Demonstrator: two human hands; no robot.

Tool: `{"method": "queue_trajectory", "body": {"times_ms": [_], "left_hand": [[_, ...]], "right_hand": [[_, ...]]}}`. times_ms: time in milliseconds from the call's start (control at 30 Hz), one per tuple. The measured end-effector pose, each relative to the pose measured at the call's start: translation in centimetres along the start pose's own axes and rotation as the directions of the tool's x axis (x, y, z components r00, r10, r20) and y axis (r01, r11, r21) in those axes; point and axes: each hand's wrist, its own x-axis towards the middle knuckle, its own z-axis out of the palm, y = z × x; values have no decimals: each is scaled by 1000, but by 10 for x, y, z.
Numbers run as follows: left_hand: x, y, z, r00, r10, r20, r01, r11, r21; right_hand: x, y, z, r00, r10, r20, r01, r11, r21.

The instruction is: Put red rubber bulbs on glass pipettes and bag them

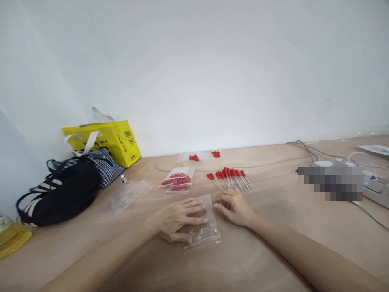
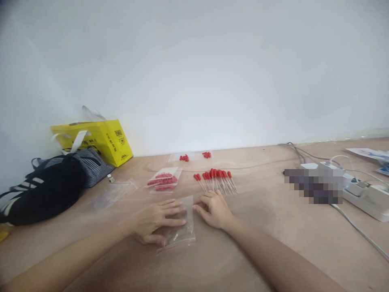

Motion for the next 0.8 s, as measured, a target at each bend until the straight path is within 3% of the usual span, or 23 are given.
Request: {"method": "queue_trajectory", "body": {"times_ms": [33,100,200,267,300,333,433,500,567,633,800], "left_hand": [[2,3,6,999,-35,27,35,999,2],[10,11,22,973,-229,-33,229,973,13],[26,27,42,808,-546,-220,564,826,22],[32,34,42,738,-626,-253,653,757,30],[33,36,38,735,-625,-263,656,754,39],[34,35,33,758,-593,-271,627,777,53],[32,20,15,928,-306,-213,338,932,132],[32,5,12,981,-164,-100,178,972,153],[33,-7,17,982,-183,-50,188,975,121],[35,-12,27,963,-258,-72,263,962,76],[36,-3,42,920,-361,-149,368,930,18]], "right_hand": [[0,-1,-1,1000,-16,-13,16,1000,3],[-1,-3,-3,998,-53,-35,53,999,5],[-2,-1,-6,996,-91,-25,91,996,1],[-2,1,-8,997,-82,1,82,996,-32],[-2,3,-9,998,-68,13,68,996,-56],[-2,4,-10,998,-50,24,52,996,-77],[-1,7,-11,999,-11,49,16,995,-96],[-1,8,-11,998,-20,65,25,997,-74],[-1,9,-10,994,-65,90,66,998,-17],[-2,9,-10,987,-119,108,113,992,57],[-3,8,-12,970,-211,121,187,966,179]]}}
